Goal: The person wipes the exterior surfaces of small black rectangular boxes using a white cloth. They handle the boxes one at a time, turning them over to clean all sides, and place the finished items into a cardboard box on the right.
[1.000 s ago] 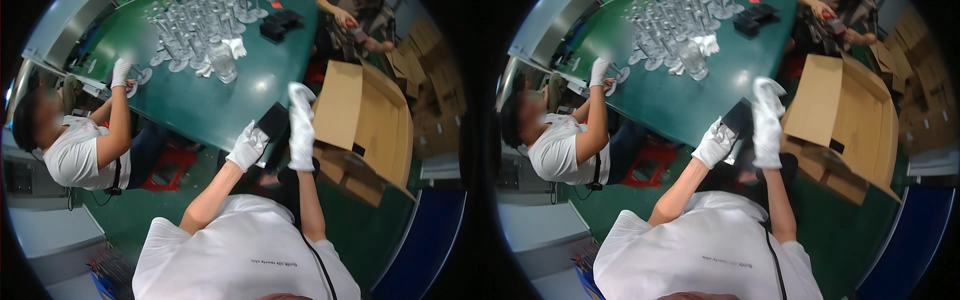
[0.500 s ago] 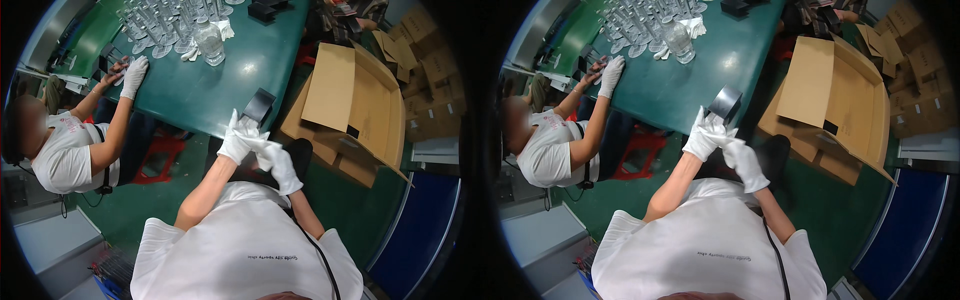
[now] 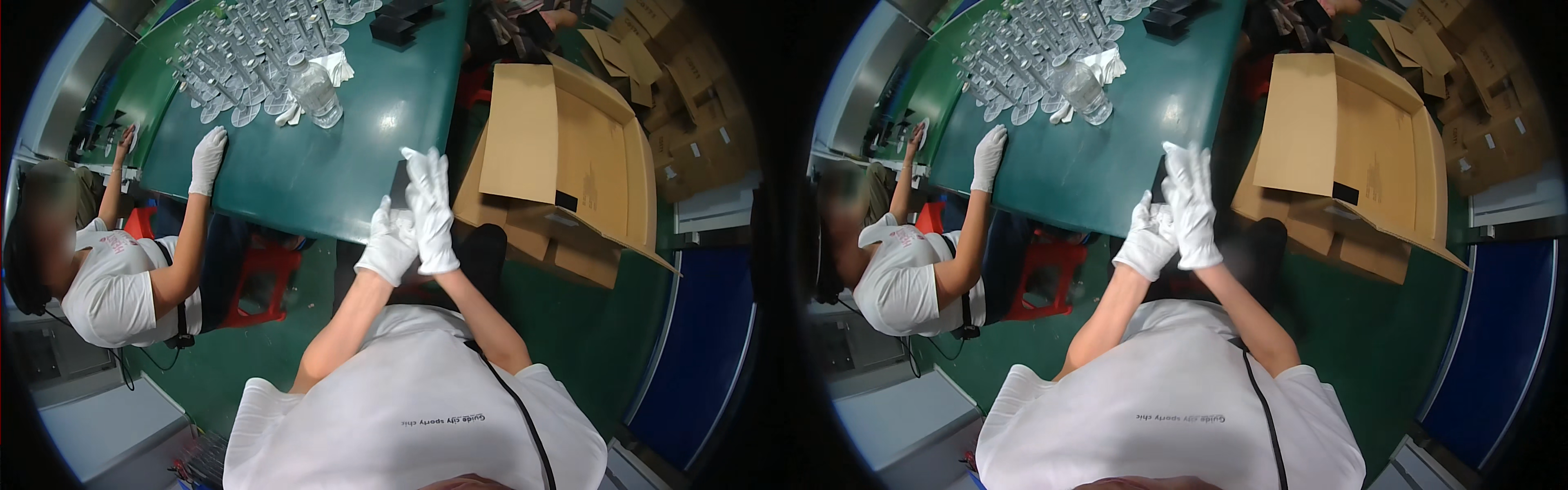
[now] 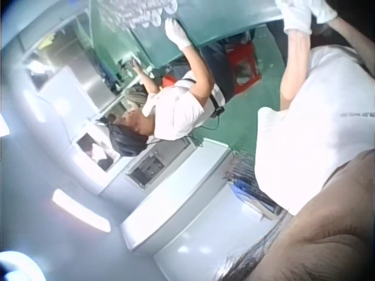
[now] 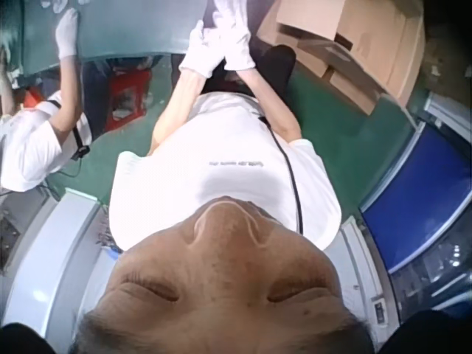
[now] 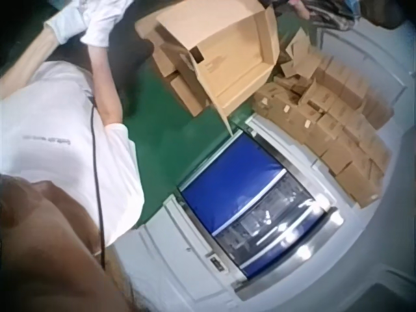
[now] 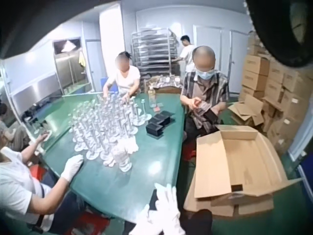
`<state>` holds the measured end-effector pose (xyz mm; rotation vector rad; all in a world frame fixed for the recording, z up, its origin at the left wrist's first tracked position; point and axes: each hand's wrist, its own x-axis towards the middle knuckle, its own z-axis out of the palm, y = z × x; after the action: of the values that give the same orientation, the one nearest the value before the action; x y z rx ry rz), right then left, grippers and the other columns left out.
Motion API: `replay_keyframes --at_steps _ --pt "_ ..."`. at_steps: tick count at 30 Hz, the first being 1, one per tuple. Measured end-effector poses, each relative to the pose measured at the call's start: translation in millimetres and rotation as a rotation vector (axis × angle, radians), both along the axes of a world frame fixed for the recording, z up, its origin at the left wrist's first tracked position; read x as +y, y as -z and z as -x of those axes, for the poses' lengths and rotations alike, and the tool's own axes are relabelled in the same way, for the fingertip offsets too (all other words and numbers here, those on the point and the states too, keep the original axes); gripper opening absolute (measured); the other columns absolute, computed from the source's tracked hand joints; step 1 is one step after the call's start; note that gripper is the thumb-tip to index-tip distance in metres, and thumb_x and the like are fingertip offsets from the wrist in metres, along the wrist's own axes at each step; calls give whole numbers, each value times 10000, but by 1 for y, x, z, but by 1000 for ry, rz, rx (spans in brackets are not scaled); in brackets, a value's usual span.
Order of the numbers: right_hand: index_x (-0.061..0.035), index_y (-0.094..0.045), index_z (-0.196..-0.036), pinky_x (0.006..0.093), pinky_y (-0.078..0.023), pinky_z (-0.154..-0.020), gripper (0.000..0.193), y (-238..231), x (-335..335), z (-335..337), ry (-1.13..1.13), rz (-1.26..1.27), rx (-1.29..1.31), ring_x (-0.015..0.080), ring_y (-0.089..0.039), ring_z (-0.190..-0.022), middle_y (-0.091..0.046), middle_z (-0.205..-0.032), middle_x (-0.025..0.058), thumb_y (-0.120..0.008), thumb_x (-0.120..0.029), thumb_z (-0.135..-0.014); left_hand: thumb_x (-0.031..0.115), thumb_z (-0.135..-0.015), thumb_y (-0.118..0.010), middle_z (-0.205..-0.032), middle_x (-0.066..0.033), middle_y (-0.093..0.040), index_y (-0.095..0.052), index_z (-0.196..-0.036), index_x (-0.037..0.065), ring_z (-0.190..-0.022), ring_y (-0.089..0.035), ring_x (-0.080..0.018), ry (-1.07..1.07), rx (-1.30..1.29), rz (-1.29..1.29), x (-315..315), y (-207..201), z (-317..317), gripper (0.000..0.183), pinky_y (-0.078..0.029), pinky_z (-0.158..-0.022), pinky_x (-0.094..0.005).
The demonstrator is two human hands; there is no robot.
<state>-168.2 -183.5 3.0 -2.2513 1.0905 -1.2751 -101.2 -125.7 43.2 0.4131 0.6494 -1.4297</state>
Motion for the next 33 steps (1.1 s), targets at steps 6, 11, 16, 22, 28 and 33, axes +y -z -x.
replay_keyframes --at_steps 6,11,16,22,28,33 --pt "-29 -578 -1326 367 -421 -1095 434 2 64 43 -555 -269 -84 286 -549 -1271 -599 -1319 164 -592 9 -894 387 -1003 -529 -1121 -155 -659 -599 -1210 30 -941 -632 -322 244 -136 67 7 27 -47 418 -540 -865 -469" --pt "-17 -607 -1212 453 -543 -801 277 19 40 96 -233 -516 -14 396 -668 -975 -677 -1003 254 -447 -117 -1009 404 -957 -663 -951 -12 -629 -632 -1063 77 -811 -584 -122 -22 -969 -57 24 46 -42 345 -489 -754 -286" --pt "-26 -572 -1351 293 -534 -852 562 -11 -8 81 -108 -1036 -702 161 -648 -1018 -674 -1161 70 -454 -484 -1047 224 -930 -714 -754 5 -637 -701 -907 46 -607 -445 -65 301 -1708 -82 49 24 -28 180 -380 -533 -268" --pt "0 -528 -1390 224 -481 -753 425 -62 0 57 -209 -734 -333 110 -613 -872 -662 -1091 110 -411 -270 -1084 -15 -878 -630 -979 -124 -700 -704 -1059 4 -837 -668 -275 256 -2165 222 48 -7 -13 196 -537 -749 -323" --pt "-66 -555 -1384 335 -476 -1017 414 -69 3 38 -130 -194 -10 296 -569 -1268 -575 -1405 116 -584 -160 -981 -72 -771 -637 -1032 -172 -710 -690 -1078 11 -943 -694 -318 248 -2616 130 54 -9 -25 322 -567 -847 -355" --pt "-64 -583 -1366 382 -393 -1130 489 -40 38 21 -308 -126 14 271 -523 -1325 -526 -1457 118 -668 -118 -888 11 -757 -684 -988 -174 -714 -691 -996 20 -950 -688 -339 88 -2511 44 50 31 -31 238 -552 -850 -386"
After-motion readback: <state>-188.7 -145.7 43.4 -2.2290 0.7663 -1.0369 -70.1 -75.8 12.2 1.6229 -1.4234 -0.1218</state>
